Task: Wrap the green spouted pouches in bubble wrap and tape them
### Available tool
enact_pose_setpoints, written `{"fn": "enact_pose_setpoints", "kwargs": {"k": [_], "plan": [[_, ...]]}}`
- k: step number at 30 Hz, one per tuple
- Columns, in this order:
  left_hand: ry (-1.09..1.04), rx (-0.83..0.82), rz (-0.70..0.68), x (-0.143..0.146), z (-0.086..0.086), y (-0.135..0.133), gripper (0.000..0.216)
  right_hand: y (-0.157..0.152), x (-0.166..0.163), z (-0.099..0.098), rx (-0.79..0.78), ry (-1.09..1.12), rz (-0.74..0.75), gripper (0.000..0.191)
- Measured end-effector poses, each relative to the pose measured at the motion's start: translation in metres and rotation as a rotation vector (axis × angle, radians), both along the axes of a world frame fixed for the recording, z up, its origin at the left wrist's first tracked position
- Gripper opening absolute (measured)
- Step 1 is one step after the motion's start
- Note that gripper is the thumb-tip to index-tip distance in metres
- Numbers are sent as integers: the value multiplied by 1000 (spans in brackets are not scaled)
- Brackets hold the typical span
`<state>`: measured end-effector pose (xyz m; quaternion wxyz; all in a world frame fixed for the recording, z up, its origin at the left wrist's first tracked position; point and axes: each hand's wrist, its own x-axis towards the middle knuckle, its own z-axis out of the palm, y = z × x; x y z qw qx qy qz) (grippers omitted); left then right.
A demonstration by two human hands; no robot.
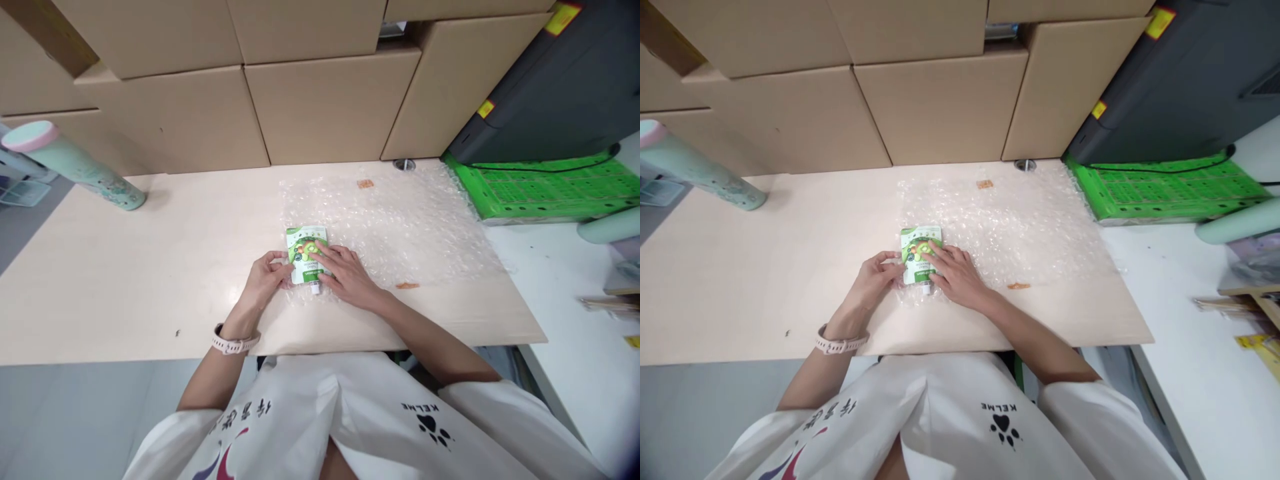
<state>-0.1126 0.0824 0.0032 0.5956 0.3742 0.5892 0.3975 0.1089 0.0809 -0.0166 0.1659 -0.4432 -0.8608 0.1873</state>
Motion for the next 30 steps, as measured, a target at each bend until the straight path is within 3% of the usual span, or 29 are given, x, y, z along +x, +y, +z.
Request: {"fn": "enact_pose_setpoints", "kwargs": {"k": [8,13,18,21,22,23,25,27,30], "plan": [[20,8,63,5,2,1,34,-3,5,7,-25,69,57,41],[45,35,91,7,-1,0,34,-17,1,14,121,110,-16,21],[73,31,70,5,0,0,29,-43,-18,17,123,-125,-130,40],[182,4,-21,-9,11,14,30,-52,-29,13,115,-209,-210,41],[331,24,-103,-15,14,21,33,-53,-32,12,119,-220,-238,40],[510,83,-115,-21,17,29,36,-54,-34,11,126,-225,-258,38],[801,377,-110,-30,19,44,41,-54,-36,9,140,-231,-289,34],[911,611,-254,-33,12,57,54,-54,-37,7,147,-229,-317,30],[931,603,-493,-30,-6,65,55,-55,-37,5,158,-207,-366,28]]}}
